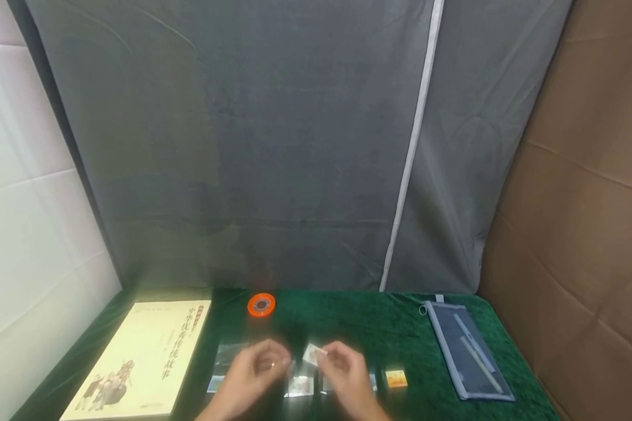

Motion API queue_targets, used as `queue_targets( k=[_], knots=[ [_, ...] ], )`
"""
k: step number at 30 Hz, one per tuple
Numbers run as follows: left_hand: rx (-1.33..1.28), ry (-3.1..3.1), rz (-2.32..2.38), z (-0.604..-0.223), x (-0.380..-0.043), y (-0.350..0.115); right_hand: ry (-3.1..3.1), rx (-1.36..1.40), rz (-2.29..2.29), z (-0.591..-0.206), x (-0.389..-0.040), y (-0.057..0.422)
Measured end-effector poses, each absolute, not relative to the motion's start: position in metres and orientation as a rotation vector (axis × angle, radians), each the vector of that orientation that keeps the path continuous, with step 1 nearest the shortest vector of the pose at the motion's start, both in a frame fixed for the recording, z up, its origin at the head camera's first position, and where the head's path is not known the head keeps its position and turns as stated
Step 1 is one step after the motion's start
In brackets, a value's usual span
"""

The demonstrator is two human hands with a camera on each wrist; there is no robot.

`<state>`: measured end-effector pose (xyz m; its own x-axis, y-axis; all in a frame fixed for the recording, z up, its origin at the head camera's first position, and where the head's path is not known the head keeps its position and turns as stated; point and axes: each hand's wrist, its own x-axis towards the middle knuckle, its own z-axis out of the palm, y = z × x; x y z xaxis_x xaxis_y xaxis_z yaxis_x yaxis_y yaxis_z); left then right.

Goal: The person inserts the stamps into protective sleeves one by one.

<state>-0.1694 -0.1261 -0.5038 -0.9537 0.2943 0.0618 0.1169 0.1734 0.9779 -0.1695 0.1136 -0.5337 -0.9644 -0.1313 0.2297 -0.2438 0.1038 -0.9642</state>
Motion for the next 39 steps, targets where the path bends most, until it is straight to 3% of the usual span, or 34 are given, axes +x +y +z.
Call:
queue_targets(
  k=[39],
  knots=[
    [0.325,2.231,1.899,-0.5115,-0.1658,-0.1200,-2.342,0.346,2.049,-0.5337,-0.1690,0.1122]
  ],
)
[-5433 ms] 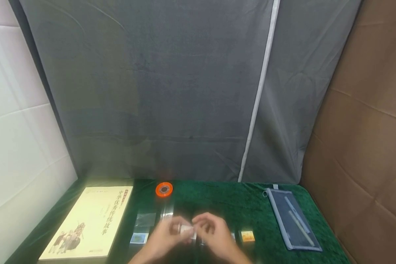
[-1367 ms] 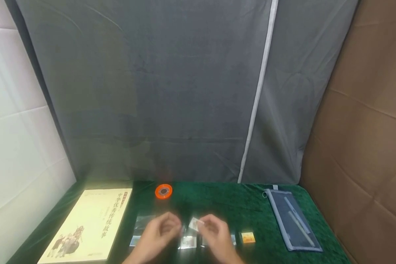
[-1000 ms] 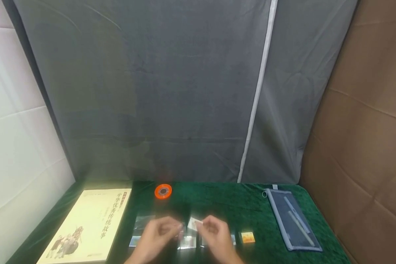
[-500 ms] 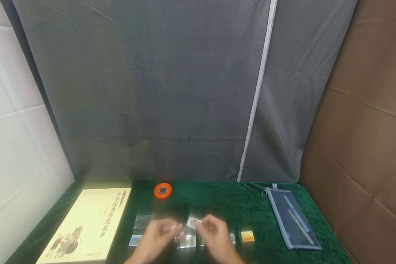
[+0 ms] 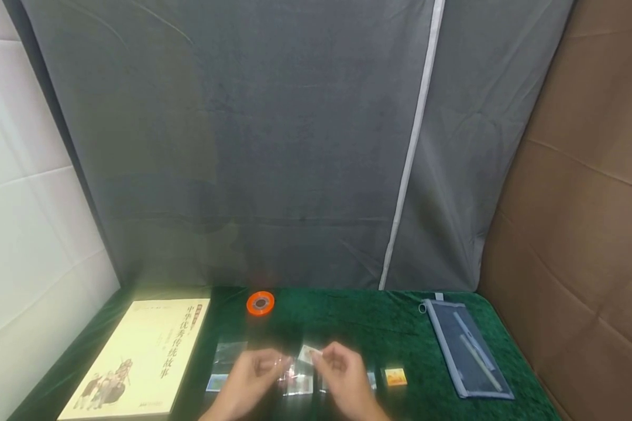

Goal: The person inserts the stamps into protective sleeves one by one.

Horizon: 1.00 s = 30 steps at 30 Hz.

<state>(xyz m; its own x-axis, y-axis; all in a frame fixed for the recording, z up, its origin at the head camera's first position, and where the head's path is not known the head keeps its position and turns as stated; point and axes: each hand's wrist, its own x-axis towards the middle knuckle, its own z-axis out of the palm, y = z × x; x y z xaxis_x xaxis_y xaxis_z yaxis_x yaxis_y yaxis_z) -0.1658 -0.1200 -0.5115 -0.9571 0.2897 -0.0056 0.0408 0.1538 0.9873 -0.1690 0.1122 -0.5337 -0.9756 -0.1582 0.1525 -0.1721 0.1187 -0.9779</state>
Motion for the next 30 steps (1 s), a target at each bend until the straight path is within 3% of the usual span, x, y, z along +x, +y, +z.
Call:
queue_targets(
  k=[30],
  knots=[
    [0.336,2.203,1.960,-0.5130,-0.1666,-0.1214,-2.499,0.446,2.078,-0.5347,-0.1674,0.1139]
  ],
)
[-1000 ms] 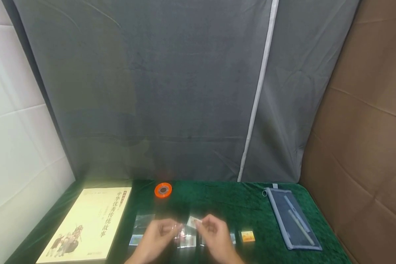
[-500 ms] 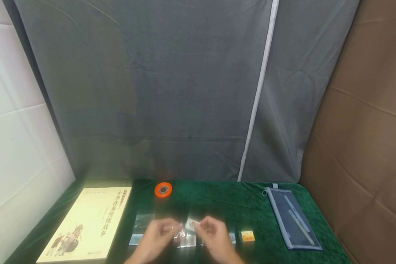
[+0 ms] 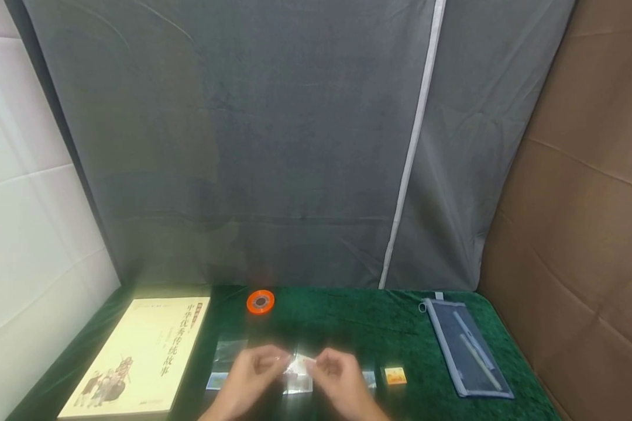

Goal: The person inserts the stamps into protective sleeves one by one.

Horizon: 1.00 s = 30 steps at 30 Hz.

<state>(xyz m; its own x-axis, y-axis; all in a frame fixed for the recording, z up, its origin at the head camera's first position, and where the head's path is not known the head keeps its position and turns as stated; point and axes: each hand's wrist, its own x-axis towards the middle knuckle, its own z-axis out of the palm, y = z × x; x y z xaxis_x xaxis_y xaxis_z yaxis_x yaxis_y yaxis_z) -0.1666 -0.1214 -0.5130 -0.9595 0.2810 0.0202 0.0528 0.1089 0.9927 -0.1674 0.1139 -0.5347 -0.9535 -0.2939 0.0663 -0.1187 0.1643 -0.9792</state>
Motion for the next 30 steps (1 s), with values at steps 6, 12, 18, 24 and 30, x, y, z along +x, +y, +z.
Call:
queue_targets(
  k=[6,12,18,24,30],
  knots=[
    [0.334,2.218,1.929,-0.5124,-0.1659,-0.1214,2.295,-0.469,-1.883,-0.5351,-0.1667,0.1141],
    [0.330,2.258,1.858,-0.5127,-0.1665,-0.1212,2.293,-0.446,-1.862,-0.5348,-0.1668,0.1135],
    [0.310,2.257,1.883,-0.5141,-0.1675,-0.1218,2.324,-0.389,-1.891,-0.5332,-0.1674,0.1149],
    [0.324,2.230,1.888,-0.5127,-0.1664,-0.1211,2.312,-0.422,-1.887,-0.5332,-0.1677,0.1173],
    [0.329,2.263,1.871,-0.5119,-0.1660,-0.1199,2.308,-0.413,-1.881,-0.5326,-0.1678,0.1164]
  ],
)
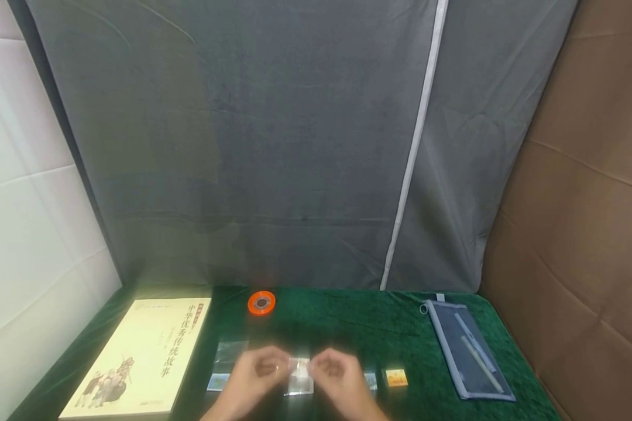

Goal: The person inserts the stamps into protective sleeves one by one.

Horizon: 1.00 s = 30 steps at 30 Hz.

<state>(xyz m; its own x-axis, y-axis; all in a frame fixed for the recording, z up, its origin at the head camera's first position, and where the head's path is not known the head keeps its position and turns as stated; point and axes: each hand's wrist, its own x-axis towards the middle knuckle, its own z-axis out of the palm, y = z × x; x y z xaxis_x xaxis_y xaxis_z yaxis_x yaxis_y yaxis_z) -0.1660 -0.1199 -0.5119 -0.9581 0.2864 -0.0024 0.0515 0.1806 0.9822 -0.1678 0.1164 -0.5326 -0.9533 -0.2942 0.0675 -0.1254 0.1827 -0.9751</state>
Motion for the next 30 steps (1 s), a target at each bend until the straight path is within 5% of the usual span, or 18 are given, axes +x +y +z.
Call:
queue_targets(
  k=[30],
  knots=[
    [0.364,2.264,1.838,-0.5118,-0.1630,-0.1152,2.156,-0.571,-1.827,-0.5319,-0.1670,0.1183]
  ],
)
